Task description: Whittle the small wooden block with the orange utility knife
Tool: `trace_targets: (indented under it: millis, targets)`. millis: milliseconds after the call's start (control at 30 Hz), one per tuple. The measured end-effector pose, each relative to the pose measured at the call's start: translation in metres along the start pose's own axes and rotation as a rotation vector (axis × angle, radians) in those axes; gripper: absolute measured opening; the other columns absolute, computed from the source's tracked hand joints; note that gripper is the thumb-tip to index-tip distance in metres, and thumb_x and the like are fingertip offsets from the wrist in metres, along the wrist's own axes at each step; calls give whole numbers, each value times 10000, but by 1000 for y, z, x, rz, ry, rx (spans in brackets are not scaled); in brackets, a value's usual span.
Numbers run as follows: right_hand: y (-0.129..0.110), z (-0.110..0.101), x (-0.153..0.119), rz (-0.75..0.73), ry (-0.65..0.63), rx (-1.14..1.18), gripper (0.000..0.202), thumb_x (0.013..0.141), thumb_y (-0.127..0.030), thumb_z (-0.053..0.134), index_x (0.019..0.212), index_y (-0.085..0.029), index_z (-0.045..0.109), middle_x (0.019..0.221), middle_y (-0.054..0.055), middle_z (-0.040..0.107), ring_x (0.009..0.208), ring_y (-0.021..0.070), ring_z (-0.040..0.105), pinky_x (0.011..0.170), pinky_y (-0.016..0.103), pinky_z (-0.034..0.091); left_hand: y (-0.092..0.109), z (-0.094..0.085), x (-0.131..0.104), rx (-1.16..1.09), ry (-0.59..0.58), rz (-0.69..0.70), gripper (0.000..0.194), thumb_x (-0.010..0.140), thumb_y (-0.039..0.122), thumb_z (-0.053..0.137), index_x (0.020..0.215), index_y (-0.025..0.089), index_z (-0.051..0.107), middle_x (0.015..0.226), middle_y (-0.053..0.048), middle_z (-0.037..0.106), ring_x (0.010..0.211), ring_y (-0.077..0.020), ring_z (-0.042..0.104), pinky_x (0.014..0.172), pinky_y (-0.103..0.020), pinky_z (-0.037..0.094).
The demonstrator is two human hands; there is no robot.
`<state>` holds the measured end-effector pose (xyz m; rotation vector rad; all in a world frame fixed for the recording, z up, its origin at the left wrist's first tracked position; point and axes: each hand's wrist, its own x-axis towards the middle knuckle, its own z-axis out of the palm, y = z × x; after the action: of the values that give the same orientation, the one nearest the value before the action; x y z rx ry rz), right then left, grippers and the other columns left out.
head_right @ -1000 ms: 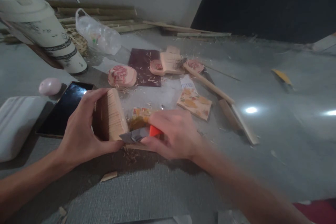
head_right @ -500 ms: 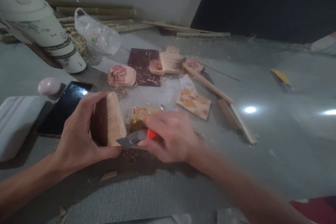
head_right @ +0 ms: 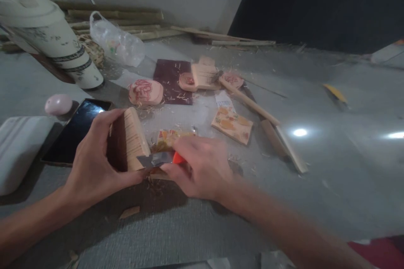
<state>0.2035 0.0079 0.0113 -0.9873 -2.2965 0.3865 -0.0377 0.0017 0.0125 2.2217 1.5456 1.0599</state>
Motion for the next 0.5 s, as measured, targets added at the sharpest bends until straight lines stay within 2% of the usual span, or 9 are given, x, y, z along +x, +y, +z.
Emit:
trace_targets:
  millis: [200, 500]
  targets:
    - [0, -3, 1, -11, -17, 2, 347, 1034, -425, 500, 766, -206, 485, 689, -32, 497, 606, 125, 419, 584, 300, 270, -1, 0, 1, -26, -5, 14, 930, 607, 405, 881, 1409, 282, 427, 1278, -80, 623, 1110, -329, 652, 919, -471, 583]
    - [-2, -4, 1, 7, -1, -29, 350, 1036, -419, 520, 763, -206, 470, 682, -35, 484, 603, 115, 406, 575, 296, 251, 1, 1, 0, 19, -11, -22, 893, 646, 392, 863, 1406, 254, 414, 1297, -97, 599, 1154, -334, 617, 965, -486, 559]
